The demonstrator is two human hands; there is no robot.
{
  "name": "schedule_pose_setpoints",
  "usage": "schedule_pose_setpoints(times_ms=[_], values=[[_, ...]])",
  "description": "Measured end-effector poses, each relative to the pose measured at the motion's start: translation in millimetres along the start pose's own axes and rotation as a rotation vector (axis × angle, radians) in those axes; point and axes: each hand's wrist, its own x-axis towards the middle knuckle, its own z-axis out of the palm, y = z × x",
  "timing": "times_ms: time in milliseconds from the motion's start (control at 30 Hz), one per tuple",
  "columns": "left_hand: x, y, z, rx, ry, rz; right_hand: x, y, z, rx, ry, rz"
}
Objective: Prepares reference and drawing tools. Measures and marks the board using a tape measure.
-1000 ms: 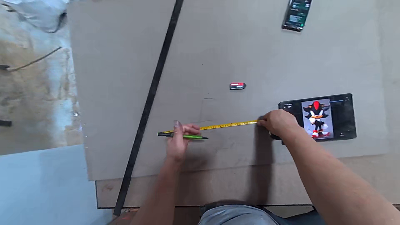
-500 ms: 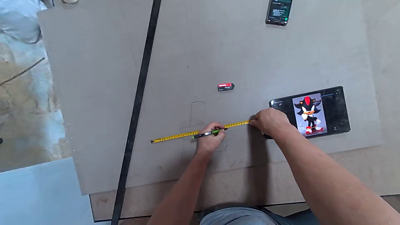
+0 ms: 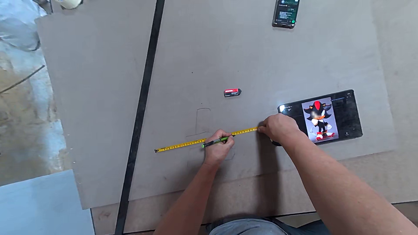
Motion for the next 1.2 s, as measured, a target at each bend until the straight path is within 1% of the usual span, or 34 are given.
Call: schedule_pose_setpoints(times_ms=[400,567,767,867,967,1033,1100,1133,1200], values=[[0.9,-1.0,1.1,0.009,0.019,0.045,0.3,-0.2,-1.6,-0.008,-0.016,0.001],[-0.4,0.0,-1.4,0.096,-0.002,0.035,0.4,0.8,-0.4,0.002,0.003,-0.014],[0.2,-1.5,-1.1,0.1,-0.005,0.044,-0.9,-0.2,-1.3,-0.004,-0.001,-0.008],[2.2,1.2,-3.0,0.115,-0.038,-0.001,-2.1,-0.7,1.1,-0.003,0.016,0.01],[-3.2,14.6,-14.1,0.109,-0.067,-0.117,-12.0,-4.4,5.8,0.01,0.061,0.014],[-17.5,18.5,-28.8,0.121,-0.065,-0.167,-27.7,-0.9,17.2,0.05,0.133,-0.05],[-42.5,11.6,-47.2,0.095,-0.078,-0.166,-53.4,14.7,48.2,0.122,0.2,-0.195],[-58.1,7.3,-56.5,0.065,-0.088,-0.157,-70.3,25.7,70.7,0.18,0.209,-0.264],[-88.7,-0.2,-72.3,-0.014,-0.125,-0.161,-111.9,51.7,115.6,0.365,0.131,-0.333]])
